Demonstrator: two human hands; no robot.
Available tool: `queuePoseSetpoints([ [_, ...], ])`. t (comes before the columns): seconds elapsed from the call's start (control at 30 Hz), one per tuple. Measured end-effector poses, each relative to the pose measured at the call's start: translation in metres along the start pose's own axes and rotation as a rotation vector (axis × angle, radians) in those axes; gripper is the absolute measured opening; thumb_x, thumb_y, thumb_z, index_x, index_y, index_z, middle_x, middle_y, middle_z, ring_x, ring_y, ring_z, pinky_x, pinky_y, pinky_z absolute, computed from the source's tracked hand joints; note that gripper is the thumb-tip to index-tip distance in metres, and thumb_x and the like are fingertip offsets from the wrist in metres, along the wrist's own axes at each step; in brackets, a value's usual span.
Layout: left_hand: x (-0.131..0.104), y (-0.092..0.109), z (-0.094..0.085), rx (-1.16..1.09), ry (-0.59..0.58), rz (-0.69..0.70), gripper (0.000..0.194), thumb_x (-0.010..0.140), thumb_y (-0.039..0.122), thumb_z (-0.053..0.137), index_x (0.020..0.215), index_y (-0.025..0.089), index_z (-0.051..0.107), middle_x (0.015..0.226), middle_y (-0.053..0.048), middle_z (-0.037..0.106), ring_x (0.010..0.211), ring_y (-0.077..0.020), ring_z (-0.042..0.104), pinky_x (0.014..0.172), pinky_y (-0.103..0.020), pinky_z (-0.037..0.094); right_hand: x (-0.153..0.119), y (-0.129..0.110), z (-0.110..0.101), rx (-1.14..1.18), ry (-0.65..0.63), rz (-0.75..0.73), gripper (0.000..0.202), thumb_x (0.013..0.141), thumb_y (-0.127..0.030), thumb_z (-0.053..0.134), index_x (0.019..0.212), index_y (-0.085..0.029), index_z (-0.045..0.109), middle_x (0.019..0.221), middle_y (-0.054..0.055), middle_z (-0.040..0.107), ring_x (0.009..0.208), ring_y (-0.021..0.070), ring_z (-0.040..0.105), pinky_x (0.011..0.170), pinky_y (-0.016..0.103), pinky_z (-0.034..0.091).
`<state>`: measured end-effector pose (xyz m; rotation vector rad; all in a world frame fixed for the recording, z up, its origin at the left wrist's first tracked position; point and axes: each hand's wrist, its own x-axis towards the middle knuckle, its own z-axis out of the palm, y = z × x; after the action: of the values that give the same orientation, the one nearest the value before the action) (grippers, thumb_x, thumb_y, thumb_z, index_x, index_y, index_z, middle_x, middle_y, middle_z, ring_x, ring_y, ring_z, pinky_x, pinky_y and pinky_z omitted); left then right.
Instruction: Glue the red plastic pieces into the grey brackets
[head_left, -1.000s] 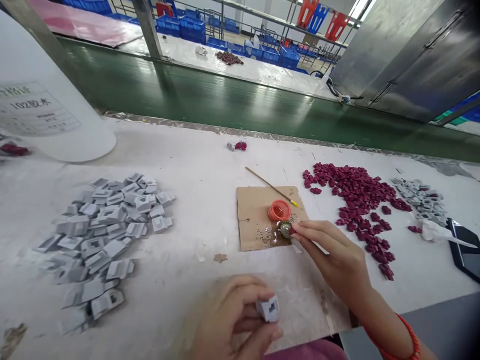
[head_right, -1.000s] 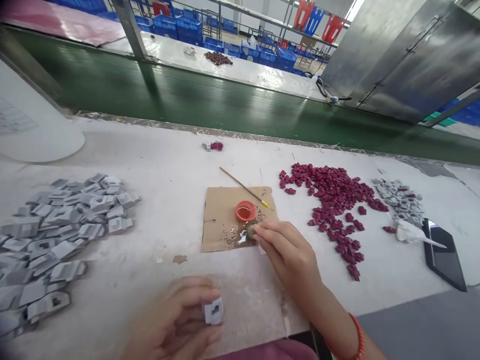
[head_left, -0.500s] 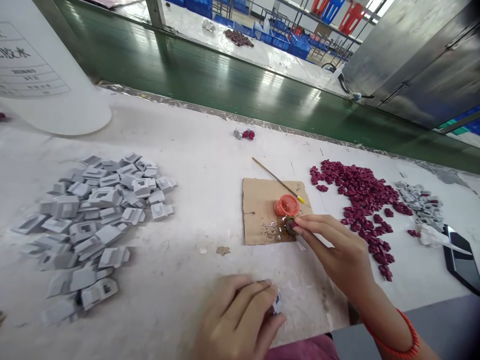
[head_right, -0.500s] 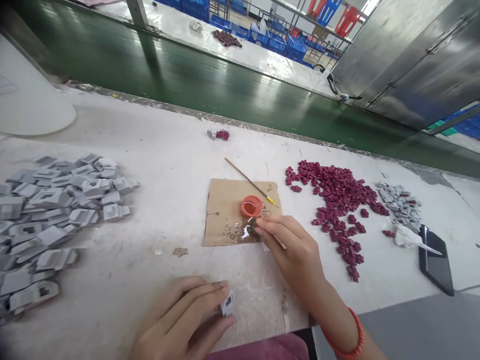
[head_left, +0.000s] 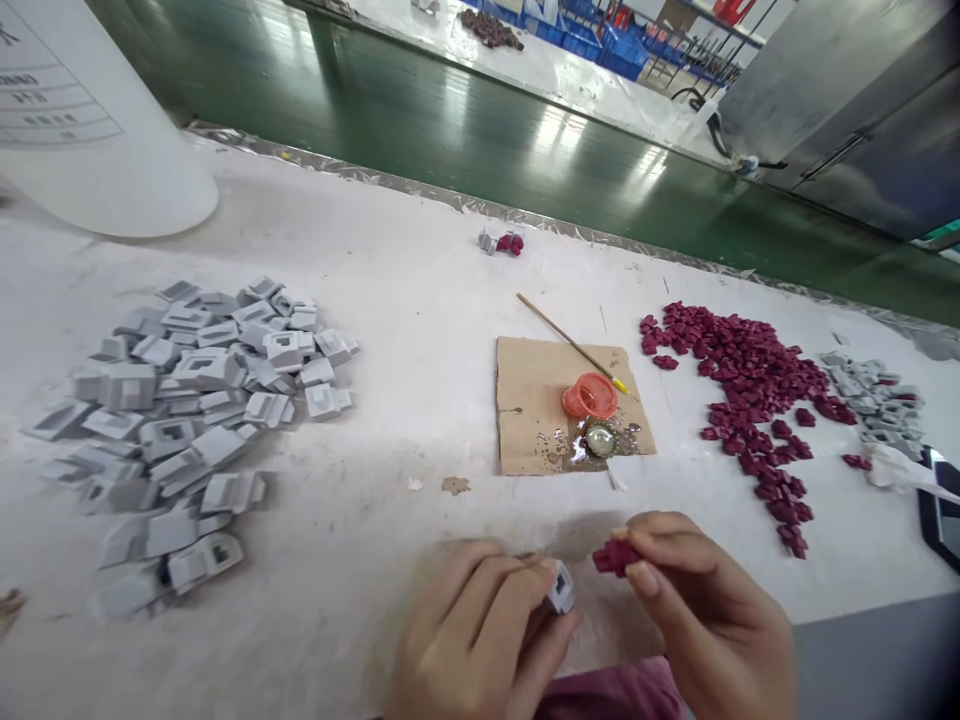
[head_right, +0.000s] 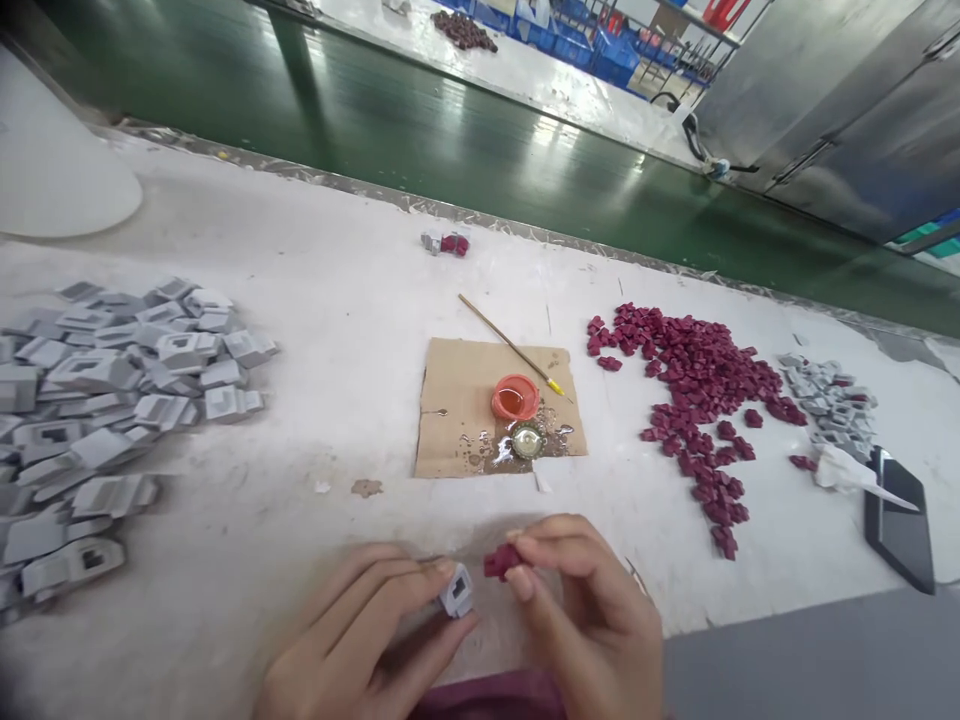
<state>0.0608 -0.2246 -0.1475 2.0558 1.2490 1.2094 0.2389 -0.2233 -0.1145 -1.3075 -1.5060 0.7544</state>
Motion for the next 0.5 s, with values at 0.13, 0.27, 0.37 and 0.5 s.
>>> queuePoseSetpoints([
  [0.13,0.001,0.002,0.000,-0.030,0.003,-0.022,0.017,0.081,0.013,0.071,0.096,0.015,0.064,0.081,-0.002,0.071,0.078,-0.0167,0.063,0.079,-0.027,0.055,-0.018,0.004,0.007,-0.018,-0.048,0.006,0.019,0.087,-0.011,0.064,0.100,-0.024,0.067,0.091,0.005,0.064,0.086,0.0168,0.064,0.070,0.023,0.060],
  [0.27,0.000,0.003,0.000,-0.031,0.004,-0.040,0.019,0.080,0.012,0.072,0.097,0.015,0.064,0.082,-0.002,0.071,0.080,-0.0169,0.062,0.081,-0.028,0.055,-0.020,0.006,0.008,-0.032,-0.069,-0.005,0.021,0.086,-0.007,0.062,0.099,-0.022,0.067,0.091,0.003,0.064,0.086,0.0145,0.063,0.072,0.020,0.058],
  [0.37,-0.001,0.003,-0.001,-0.033,-0.003,-0.040,0.020,0.080,0.011,0.072,0.097,0.014,0.064,0.083,-0.003,0.071,0.081,-0.0169,0.062,0.082,-0.028,0.055,-0.018,0.005,0.010,-0.040,-0.069,-0.037,0.021,0.084,-0.005,0.062,0.098,-0.021,0.066,0.090,0.003,0.064,0.084,0.0134,0.063,0.070,0.018,0.058],
  [0.5,0.000,0.003,-0.001,-0.044,-0.011,-0.023,0.019,0.081,0.010,0.071,0.098,0.012,0.064,0.085,-0.003,0.072,0.080,-0.0156,0.062,0.083,-0.028,0.054,-0.015,0.003,0.012,-0.082,-0.079,-0.079,0.023,0.083,-0.003,0.062,0.098,-0.020,0.066,0.090,0.002,0.065,0.083,0.0139,0.063,0.068,0.019,0.058],
])
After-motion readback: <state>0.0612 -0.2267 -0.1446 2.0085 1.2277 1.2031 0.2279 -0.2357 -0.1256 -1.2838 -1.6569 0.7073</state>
